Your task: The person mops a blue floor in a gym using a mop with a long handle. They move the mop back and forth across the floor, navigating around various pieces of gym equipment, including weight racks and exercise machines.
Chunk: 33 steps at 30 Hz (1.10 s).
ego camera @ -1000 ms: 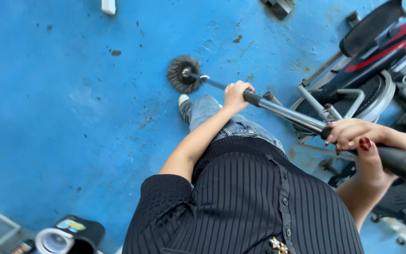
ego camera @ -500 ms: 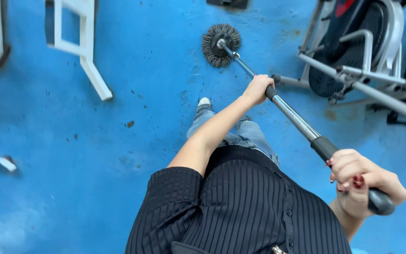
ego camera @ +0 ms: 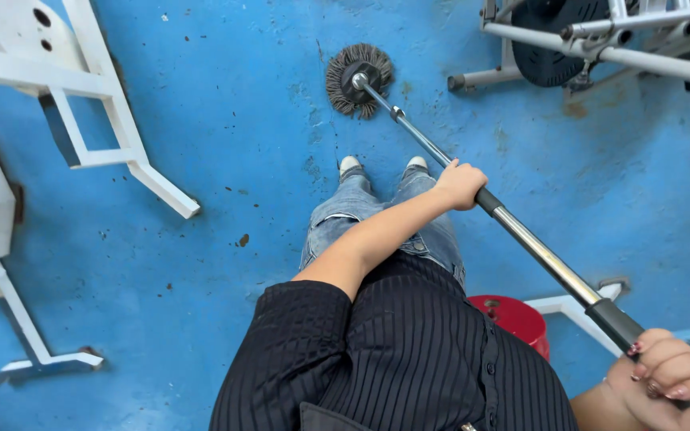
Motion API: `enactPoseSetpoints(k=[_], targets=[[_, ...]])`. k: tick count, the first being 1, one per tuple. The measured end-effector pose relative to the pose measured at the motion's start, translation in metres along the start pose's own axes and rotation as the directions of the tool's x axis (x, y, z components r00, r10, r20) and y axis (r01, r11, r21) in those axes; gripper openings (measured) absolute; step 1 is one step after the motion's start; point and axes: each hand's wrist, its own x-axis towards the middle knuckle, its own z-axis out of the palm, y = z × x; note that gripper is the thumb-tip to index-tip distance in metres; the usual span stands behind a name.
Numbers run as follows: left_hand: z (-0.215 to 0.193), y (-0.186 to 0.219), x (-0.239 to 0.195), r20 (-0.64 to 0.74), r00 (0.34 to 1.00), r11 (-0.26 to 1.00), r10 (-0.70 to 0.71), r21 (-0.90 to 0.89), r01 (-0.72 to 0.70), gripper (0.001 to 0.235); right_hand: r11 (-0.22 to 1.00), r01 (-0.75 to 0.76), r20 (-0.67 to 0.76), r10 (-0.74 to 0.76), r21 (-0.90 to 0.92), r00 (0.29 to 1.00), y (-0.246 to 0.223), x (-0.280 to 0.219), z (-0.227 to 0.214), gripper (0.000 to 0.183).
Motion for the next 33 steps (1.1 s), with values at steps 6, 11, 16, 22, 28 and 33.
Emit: enactPoseSetpoints(k=[6, 11, 16, 22, 28, 33], targets=[[0.020, -0.017, -0.009, 0.106, 0.991, 0.981, -0.078, 0.185, 0.057, 0.015, 0.989, 0.025, -0.416, 0.037, 0.144, 0.908, 0.030, -0.052, 0.043, 0.041], [-0.007, -0.062, -0.027, 0.000, 0.985, 0.962, -0.170, 0.217, 0.166, 0.016, 0.991, 0.037, -0.688, 0.061, 0.126, 0.723, 0.036, -0.031, 0.144, 0.042], [0.029, -0.169, 0.000, -0.402, 0.906, 0.924, -0.131, 0.281, 0.259, 0.016, 0.915, 0.049, -0.583, 0.213, 0.401, 0.784, 0.108, -0.053, 0.180, 0.037], [0.006, -0.214, 0.003, -0.344, 0.896, 0.913, -0.281, 0.192, 0.360, 0.028, 0.930, 0.049, -0.424, 0.119, 0.365, 0.898, 0.114, -0.030, 0.209, 0.031], [-0.024, -0.231, -0.041, -0.349, 0.896, 0.958, -0.273, -0.016, 0.286, 0.027, 0.946, 0.214, -0.248, -0.152, 0.245, 0.957, 0.063, -0.005, 0.259, 0.039], [0.008, -0.268, -0.064, -0.806, 0.543, 0.946, -0.236, -0.319, -0.062, 0.061, 0.894, 0.271, 0.206, -0.358, 0.356, 0.911, 0.062, -0.001, 0.268, 0.007]])
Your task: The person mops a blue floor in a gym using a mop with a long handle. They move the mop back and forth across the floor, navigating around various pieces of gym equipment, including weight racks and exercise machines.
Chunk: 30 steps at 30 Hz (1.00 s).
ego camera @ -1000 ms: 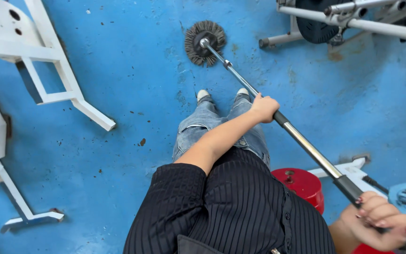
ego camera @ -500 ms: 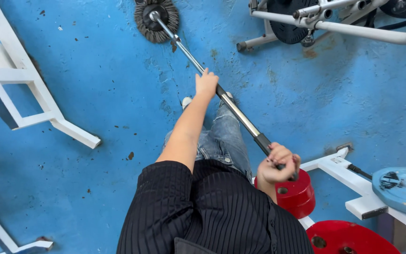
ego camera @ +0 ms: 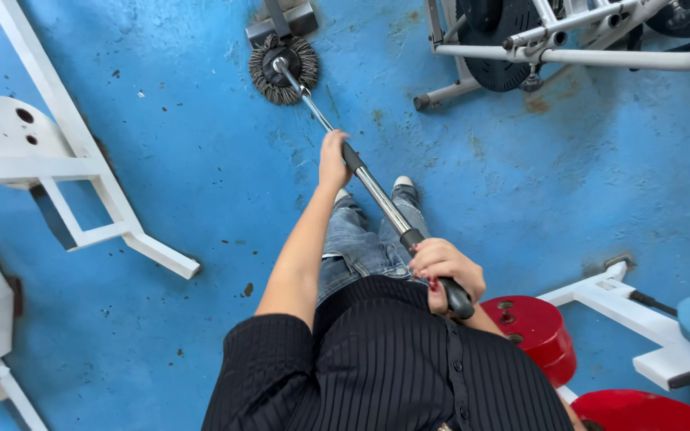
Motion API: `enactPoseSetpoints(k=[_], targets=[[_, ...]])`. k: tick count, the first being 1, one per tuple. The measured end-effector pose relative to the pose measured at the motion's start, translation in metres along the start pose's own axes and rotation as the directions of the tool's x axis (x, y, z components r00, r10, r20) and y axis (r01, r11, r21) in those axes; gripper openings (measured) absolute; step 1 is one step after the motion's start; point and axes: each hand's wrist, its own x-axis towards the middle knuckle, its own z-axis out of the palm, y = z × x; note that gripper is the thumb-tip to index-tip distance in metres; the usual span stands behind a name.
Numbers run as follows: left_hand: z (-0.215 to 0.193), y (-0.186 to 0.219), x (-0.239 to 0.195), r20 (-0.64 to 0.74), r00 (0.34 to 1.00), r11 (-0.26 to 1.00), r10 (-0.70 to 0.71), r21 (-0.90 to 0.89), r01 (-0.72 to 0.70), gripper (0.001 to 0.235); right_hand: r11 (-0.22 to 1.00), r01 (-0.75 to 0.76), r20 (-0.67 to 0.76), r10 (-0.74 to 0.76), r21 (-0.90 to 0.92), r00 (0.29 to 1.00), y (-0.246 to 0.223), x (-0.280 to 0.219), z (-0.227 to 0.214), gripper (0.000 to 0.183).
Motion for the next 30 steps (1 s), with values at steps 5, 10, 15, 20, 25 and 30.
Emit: enactPoseSetpoints(k=[5, 10, 15, 20, 25, 30], targets=[[0.017, -0.022, -0.046, 0.364, 0.627, 0.380, -0.689, -0.556, 0.740, 0.079, 0.944, -0.188, 0.205, 0.248, -0.271, 0.947, -0.013, 0.041, -0.018, 0.017], [0.038, 0.029, -0.042, 0.785, 0.434, -0.321, -0.442, -0.591, 0.740, 0.060, 0.783, -0.498, 0.336, 0.614, -0.372, 0.715, 0.002, 0.027, -0.079, 0.031], [0.104, 0.024, -0.026, 0.803, 0.375, -0.233, -0.463, -0.518, 0.823, 0.071, 0.325, -0.677, 0.242, 0.945, -0.660, 0.218, 0.015, 0.020, -0.119, 0.063], [0.124, 0.021, -0.005, 0.754, 0.297, -0.436, -0.586, -0.603, 0.668, 0.042, 0.158, -0.899, 0.161, 0.982, -0.409, 0.100, 0.048, 0.020, -0.121, 0.046], [0.142, -0.003, 0.003, 0.747, 0.190, -0.431, -0.638, -0.550, 0.715, 0.059, -0.161, -0.960, 0.136, 0.971, -0.231, -0.195, 0.129, 0.021, -0.137, 0.047], [0.149, 0.003, 0.062, 0.622, 0.058, -0.441, -0.781, -0.616, 0.653, 0.036, -0.009, -0.744, 0.180, 0.968, -0.668, -0.173, 0.201, 0.006, -0.152, 0.084]])
